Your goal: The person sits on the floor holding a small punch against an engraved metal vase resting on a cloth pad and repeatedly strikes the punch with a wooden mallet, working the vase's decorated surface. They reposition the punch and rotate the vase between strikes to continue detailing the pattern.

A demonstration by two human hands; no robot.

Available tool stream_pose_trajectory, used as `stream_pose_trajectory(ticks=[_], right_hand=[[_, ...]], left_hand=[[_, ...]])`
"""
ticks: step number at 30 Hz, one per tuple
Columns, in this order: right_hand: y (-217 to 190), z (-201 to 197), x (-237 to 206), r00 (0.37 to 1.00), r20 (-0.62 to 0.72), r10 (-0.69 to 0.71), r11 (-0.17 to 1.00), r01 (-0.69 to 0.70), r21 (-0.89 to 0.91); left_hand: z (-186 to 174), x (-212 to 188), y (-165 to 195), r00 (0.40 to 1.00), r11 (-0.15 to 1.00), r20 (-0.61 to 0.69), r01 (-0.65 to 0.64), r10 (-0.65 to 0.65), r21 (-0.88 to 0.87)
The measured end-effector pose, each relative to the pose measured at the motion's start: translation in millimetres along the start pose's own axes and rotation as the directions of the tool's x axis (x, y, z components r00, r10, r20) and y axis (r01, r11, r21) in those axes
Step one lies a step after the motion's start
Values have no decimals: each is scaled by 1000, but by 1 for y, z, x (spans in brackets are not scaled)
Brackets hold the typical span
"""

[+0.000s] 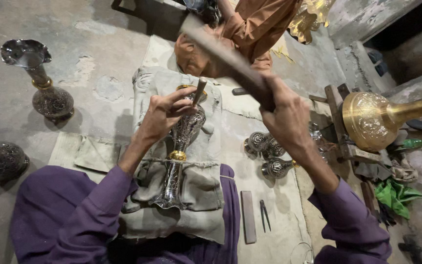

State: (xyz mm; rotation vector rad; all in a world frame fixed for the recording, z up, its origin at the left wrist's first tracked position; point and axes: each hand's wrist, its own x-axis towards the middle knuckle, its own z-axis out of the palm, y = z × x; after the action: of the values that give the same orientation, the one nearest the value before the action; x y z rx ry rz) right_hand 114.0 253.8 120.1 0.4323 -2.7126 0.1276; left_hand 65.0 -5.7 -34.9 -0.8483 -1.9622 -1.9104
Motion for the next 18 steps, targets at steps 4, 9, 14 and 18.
stream_pose_trajectory(ticks=[4, 9, 14, 18], right_hand=[[0, 3, 0, 997, 21, -74, 992, 72, 107], [-12, 7, -1, 970, 69, 234, 942, -244, 230], [-15, -1, 3, 995, 96, -14, 996, 23, -92], [-12, -9, 11, 989, 29, -142, 984, 138, 108]], left_hand=[[-1, 1, 0, 1000, 999, 0, -7, 7, 40], [-2, 1, -1, 999, 999, 30, 20, -21, 31], [-4, 5, -1, 996, 995, 50, 64, -68, 82], [-6, 11, 2, 998, 999, 51, -42, 42, -20]])
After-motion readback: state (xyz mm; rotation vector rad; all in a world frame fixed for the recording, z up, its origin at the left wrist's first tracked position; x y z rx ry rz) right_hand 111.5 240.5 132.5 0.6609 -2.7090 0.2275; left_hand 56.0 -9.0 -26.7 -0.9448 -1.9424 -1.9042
